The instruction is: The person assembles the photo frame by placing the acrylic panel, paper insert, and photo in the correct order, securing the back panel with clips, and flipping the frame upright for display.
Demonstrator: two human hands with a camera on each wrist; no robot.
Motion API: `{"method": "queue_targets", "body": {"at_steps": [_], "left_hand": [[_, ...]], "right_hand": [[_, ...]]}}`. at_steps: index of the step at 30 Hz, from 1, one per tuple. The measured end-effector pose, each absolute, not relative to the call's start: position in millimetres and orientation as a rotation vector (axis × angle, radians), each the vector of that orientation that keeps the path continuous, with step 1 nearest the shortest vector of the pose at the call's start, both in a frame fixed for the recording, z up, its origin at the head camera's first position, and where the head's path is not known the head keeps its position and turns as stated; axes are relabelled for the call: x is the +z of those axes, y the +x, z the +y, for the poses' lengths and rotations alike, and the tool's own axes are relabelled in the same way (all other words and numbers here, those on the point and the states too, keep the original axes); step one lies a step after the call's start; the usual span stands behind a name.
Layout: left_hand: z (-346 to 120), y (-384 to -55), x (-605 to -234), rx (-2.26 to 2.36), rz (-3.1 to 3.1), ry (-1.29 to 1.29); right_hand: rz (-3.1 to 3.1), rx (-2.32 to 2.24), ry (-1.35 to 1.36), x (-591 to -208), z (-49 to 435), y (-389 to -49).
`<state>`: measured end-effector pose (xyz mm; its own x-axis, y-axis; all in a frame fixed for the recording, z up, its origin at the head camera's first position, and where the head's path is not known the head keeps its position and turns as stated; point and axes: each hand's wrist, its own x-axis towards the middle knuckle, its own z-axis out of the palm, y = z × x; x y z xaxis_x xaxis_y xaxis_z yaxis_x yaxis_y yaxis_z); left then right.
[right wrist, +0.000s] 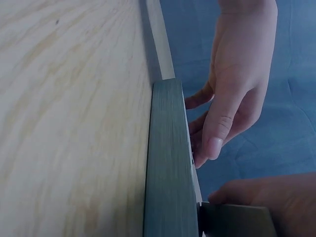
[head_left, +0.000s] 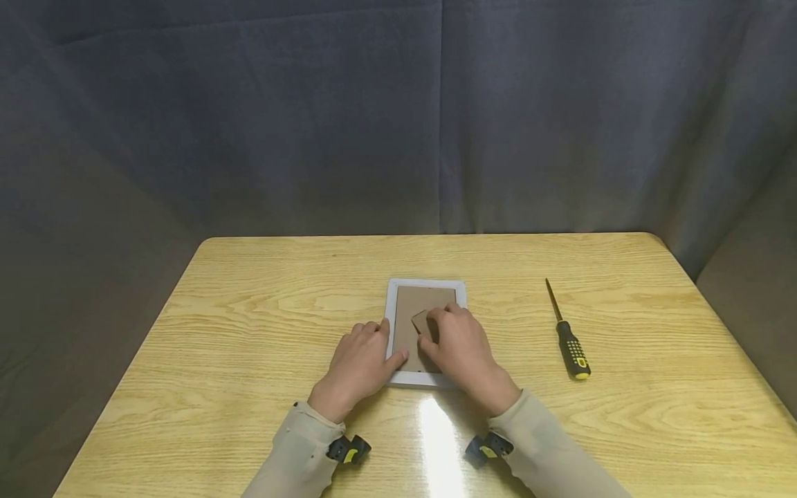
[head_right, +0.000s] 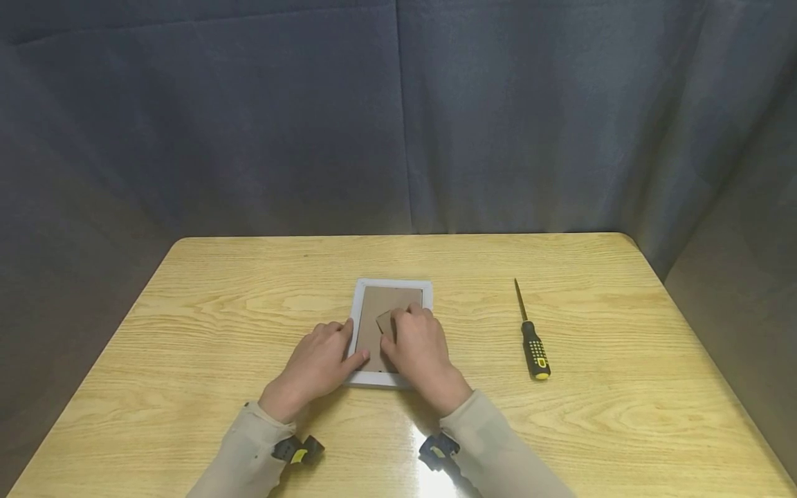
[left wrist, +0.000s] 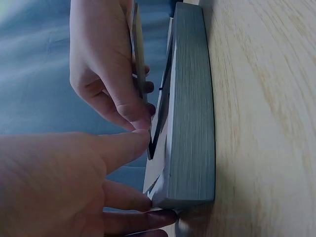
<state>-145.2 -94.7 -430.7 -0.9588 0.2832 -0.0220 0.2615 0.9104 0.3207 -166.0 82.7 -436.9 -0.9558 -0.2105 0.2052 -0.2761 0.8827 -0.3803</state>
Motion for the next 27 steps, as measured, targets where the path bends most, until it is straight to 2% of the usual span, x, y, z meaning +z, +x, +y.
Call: {"method": "queue_targets", "body": {"at_steps": [27], "left_hand": [[-94,-145,-429,0.561,2.951,0.355]], "right_hand": [[-2.846,0.785,0.438,-413,95,-167]]}}
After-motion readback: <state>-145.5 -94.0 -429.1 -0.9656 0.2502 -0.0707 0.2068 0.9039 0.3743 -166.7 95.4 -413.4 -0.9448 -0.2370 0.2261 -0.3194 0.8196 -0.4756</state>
